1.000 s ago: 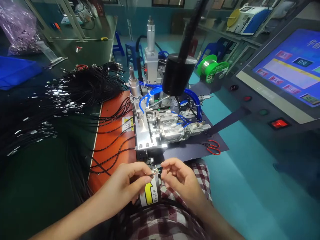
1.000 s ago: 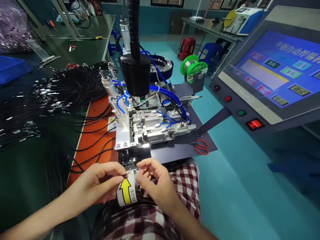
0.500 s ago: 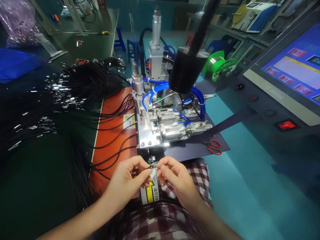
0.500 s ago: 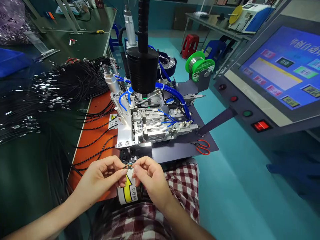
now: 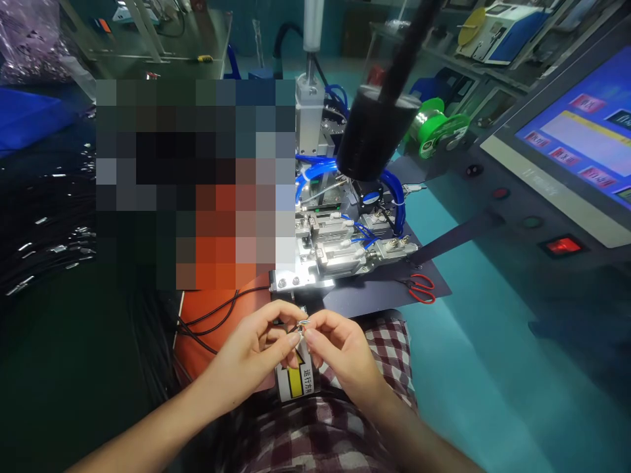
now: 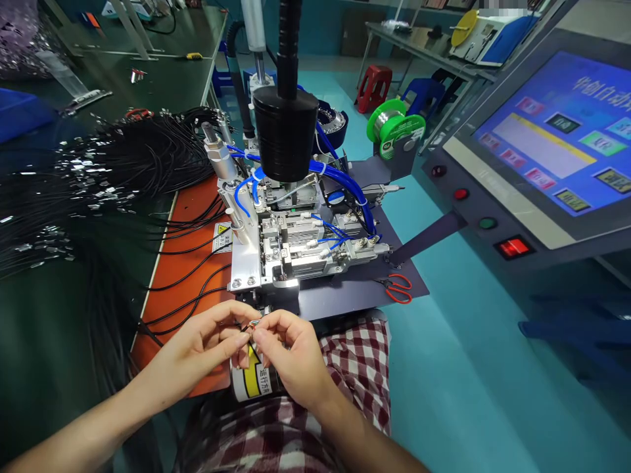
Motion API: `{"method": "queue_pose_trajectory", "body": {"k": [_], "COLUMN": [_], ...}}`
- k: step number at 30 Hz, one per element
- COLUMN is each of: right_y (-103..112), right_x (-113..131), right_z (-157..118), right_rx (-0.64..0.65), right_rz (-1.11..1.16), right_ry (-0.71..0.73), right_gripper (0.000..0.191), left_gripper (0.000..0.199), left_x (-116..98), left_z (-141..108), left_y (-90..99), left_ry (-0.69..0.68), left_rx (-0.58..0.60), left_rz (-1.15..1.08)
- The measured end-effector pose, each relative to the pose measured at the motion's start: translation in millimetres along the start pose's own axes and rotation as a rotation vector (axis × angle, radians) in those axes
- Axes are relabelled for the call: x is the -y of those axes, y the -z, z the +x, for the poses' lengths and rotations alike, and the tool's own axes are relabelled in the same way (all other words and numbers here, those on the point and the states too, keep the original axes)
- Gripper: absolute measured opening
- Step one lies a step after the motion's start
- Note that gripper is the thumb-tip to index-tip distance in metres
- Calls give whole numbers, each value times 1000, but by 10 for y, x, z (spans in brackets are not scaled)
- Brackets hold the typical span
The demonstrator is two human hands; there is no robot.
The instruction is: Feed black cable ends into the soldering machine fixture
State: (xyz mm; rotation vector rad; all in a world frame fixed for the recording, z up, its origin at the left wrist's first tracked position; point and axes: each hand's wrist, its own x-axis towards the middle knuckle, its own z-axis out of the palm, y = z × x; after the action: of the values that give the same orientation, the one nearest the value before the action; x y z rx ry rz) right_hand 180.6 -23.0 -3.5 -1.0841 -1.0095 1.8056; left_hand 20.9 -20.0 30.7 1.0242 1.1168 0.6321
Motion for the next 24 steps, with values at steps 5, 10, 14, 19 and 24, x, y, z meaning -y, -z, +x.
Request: {"method": "queue_pose_trajectory", "body": {"k": [5,10,14,19,24], "right_y": [41,41,11,-11,-21], "right_x": [29,35,42,46,64], "right_z": [-26,-50,-69,-82,-102], "right_rx": [-3,-38,-83,-86,-79], "right_rz": [-126,-222,-318,-378,-434], "right_ry": [30,43,94,160,216], "right_gripper": [18,16,13,12,14], "left_gripper": [19,14,12,7,6], "left_x": [-123,-154,-184,-201,-144], "left_z": [105,162,130,72,52], "left_y": [130,177,184,204,188], "left_ry": [32,116,173,246,251], "left_rx": [138,221,252,287,301], "left_rz": [27,-44,-101,-221,-401]}}
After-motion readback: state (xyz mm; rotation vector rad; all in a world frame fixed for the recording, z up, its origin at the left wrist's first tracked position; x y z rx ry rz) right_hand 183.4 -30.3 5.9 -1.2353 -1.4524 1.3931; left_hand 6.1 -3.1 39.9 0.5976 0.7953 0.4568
